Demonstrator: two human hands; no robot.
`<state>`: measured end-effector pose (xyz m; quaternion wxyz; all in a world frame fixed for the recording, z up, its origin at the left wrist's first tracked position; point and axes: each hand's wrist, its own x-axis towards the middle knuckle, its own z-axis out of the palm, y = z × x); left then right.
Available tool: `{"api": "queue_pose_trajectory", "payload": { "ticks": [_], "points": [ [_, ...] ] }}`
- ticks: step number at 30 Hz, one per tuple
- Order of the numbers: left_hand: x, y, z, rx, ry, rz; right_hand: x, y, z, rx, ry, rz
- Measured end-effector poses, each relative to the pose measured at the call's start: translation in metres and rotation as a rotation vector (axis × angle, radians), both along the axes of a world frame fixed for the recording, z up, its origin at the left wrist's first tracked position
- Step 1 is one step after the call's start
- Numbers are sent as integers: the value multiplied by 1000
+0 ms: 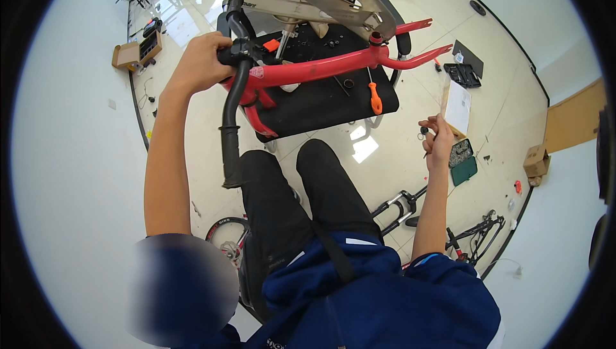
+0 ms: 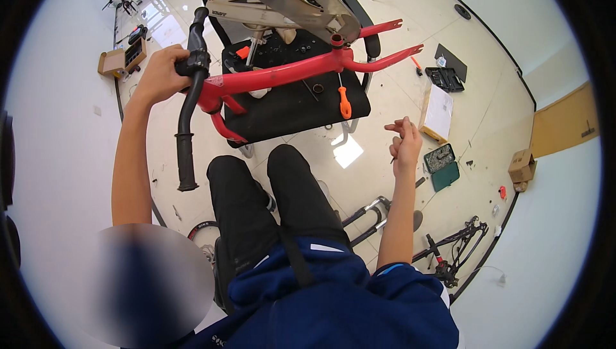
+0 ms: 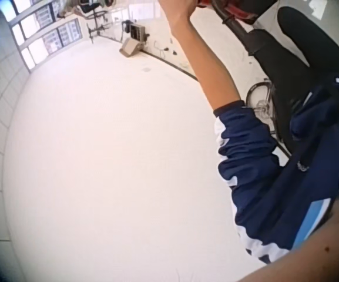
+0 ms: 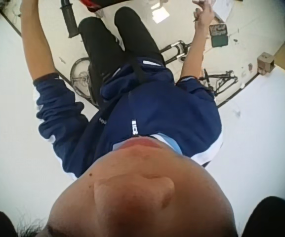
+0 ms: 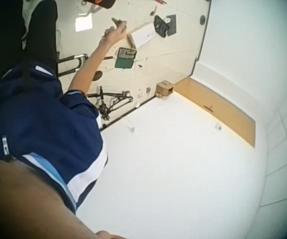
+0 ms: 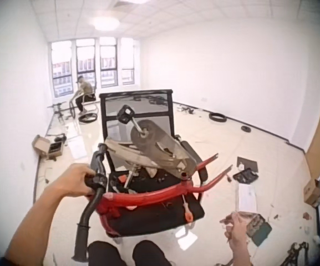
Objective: The person uses an orange screwdriver to tighten bolts on a beige bicycle frame resting on a chair, then picks up a red bicycle fork and aligns it with the frame to prepare for attachment.
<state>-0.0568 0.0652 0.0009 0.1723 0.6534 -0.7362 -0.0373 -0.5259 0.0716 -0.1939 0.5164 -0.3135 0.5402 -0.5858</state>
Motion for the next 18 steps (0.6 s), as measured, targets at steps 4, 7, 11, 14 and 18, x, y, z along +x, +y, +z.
{"api": "queue_pose_trajectory", "payload": {
  "ticks": [4,7,11,14,18],
  "points": [
    [13,1,-5,8,20,2,25,-1,6,-26,3,112],
    [12,2,-7,-14,59,-11,30,-18,14,-42,-111,118],
    [14,-2,-9,-55,33,-60,31,-62,24,-43,-179,35],
    [13,0,-5,-35,29,-31,37,-96,31,-147,-95,76],
    [9,2,-6,-15,107,-20,41,-137,22,-93,75,2]
  ]
}}
